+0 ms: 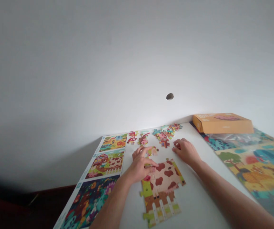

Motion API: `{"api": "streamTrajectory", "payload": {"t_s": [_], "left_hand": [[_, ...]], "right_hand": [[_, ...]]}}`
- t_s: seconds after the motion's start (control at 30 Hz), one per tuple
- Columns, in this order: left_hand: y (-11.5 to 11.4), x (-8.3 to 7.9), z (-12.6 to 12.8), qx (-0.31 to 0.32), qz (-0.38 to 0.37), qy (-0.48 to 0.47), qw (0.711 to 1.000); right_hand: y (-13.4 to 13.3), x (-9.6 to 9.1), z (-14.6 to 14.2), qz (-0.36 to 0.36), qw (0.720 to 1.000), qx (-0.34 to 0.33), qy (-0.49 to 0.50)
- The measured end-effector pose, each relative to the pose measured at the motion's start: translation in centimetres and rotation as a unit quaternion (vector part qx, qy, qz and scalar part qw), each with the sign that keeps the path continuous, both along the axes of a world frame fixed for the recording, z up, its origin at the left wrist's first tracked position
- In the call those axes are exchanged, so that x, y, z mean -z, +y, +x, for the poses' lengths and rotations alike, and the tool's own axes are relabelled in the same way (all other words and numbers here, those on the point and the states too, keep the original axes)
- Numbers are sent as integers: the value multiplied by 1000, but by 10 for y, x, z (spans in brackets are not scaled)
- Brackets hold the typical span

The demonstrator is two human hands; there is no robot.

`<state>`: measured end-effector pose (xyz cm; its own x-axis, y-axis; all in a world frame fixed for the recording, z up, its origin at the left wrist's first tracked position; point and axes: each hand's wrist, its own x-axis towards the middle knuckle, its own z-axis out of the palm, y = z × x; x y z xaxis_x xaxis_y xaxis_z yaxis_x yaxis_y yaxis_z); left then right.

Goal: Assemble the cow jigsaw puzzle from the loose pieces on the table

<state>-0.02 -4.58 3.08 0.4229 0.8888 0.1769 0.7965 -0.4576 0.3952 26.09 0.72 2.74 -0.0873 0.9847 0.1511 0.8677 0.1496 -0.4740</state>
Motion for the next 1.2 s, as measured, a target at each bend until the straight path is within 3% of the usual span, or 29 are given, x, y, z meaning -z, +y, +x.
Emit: {"api": "streamTrajectory", "payload": {"t_s": [0.17, 0.27, 0.4, 0.63, 0.8, 0.93, 1.1, 1.2], "left_hand": [[0, -1, 0, 16, -5, -18, 1000], [-2, -3, 1, 23, -9, -23, 999], [-4, -6, 2, 24, -4, -24, 999], [-6, -8, 2, 44, 6, -14, 999], [0, 2, -1, -12, 25, -8, 1000], [5, 9, -4, -77, 57, 8, 995], [6, 9, -4, -92, 59, 10, 994], [5, 8, -3, -94, 48, 14, 994]], "right_hand": [[-1, -5, 6, 24, 993, 112, -35], [-1, -3, 10, -17, 989, 126, -75], [-1, 2, 8, -40, 994, 72, -74], [2, 4, -4, 15, 998, 10, -68], [0, 7, -14, 56, 987, -139, -65], [0, 9, -16, 58, 985, -153, -45], [0, 8, -16, 43, 978, -198, -53], [-1, 8, -19, 29, 979, -188, -77]]}}
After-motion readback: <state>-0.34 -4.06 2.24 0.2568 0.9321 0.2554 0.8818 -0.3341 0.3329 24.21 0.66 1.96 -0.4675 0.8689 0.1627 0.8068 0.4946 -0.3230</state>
